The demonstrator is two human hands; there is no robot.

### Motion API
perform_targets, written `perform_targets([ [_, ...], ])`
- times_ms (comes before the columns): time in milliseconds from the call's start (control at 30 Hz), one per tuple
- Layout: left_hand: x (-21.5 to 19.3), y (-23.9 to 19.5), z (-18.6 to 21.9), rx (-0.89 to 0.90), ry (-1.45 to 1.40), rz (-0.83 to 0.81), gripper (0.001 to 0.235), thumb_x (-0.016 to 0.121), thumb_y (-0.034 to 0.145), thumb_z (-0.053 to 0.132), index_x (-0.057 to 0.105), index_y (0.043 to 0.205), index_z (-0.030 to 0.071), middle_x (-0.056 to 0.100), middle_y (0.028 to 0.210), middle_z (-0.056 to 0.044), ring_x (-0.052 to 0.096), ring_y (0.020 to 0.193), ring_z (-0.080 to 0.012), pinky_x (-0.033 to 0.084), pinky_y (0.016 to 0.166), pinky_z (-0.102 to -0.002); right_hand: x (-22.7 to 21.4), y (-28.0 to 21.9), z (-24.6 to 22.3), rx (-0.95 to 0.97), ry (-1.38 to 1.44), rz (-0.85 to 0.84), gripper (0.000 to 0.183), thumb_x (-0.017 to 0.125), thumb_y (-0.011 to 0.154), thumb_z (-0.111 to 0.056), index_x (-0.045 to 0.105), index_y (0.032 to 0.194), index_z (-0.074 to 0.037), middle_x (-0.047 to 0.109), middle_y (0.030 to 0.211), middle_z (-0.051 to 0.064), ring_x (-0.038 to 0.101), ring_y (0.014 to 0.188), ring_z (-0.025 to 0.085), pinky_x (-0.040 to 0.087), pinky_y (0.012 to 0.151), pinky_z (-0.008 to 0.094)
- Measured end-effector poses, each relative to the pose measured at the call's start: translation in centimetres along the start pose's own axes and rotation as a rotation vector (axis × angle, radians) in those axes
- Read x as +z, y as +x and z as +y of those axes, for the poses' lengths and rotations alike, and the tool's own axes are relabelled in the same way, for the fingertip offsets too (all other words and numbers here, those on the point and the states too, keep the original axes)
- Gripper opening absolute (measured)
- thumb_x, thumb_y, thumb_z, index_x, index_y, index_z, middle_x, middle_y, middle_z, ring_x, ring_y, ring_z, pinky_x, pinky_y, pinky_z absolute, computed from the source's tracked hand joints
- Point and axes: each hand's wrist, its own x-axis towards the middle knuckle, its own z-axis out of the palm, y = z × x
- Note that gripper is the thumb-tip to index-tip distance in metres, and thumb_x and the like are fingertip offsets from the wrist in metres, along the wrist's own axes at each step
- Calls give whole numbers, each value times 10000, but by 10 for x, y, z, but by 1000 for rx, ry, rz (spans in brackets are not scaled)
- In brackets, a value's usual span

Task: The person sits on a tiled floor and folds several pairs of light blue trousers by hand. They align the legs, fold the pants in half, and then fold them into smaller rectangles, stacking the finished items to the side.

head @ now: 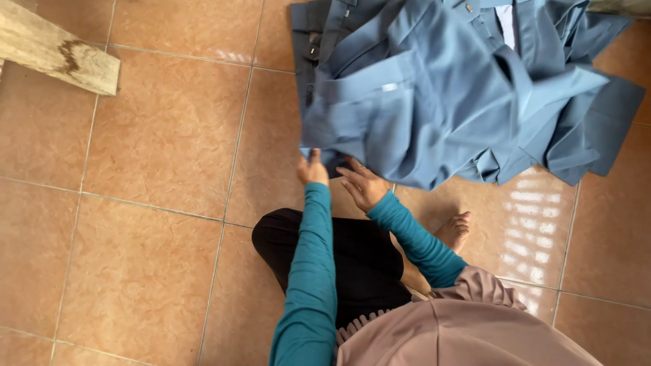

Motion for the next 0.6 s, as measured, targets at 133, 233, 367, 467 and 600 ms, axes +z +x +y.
perform_targets([
  [133, -45, 70, -81, 30, 152, 147, 389, 567, 1039, 390, 721, 1214, 79, 723, 1214, -177, 640, 1221, -337, 455, 1125, -439, -76, 37, -34, 122, 399, 54, 178, 731, 943, -210, 802, 1099, -262, 794, 1013, -70, 771, 744, 95, 590, 648, 221],
  [233, -96, 52, -16, -123, 200, 217, 485, 667, 981, 362, 535, 1436, 257, 595, 1425, -69, 585, 1321, -246, 499, 1117, -399, -102, 68, 1, 144, 331, 158, 118, 782, 936, -174, 801, 1028, -245, 782, 950, -89, 735, 730, 93, 560, 651, 227],
  [367, -137, -15, 151, 358, 30, 360, 321, 480, 1093, 349, 616, 1382, 313, 556, 1353, -22, 578, 1287, -248, 484, 1090, -383, -112, 99, 48, -27, -205, 295, 333, 802, 943, -351, 717, 1257, -279, 624, 1206, 9, 598, 1084, 256, 489, 898, 410],
  [467, -136, -36, 191, 671, 164, 211, 331, 499, 1068, 264, 612, 1375, 308, 562, 1303, -3, 591, 1258, -255, 508, 1044, -399, -102, 98, 41, -97, -183, 271, 371, 801, 952, -403, 667, 1245, -219, 573, 1289, 93, 568, 1146, 336, 461, 892, 455],
  [600, -109, -29, 173, 492, 622, -247, 557, 540, 1029, 299, 330, 1541, 358, 377, 1564, -65, 696, 1057, -450, 603, 907, -586, -74, 65, -10, -332, -268, 172, 276, 729, 955, -440, 667, 1112, -222, 553, 1436, 157, 533, 1292, 401, 399, 927, 471],
])
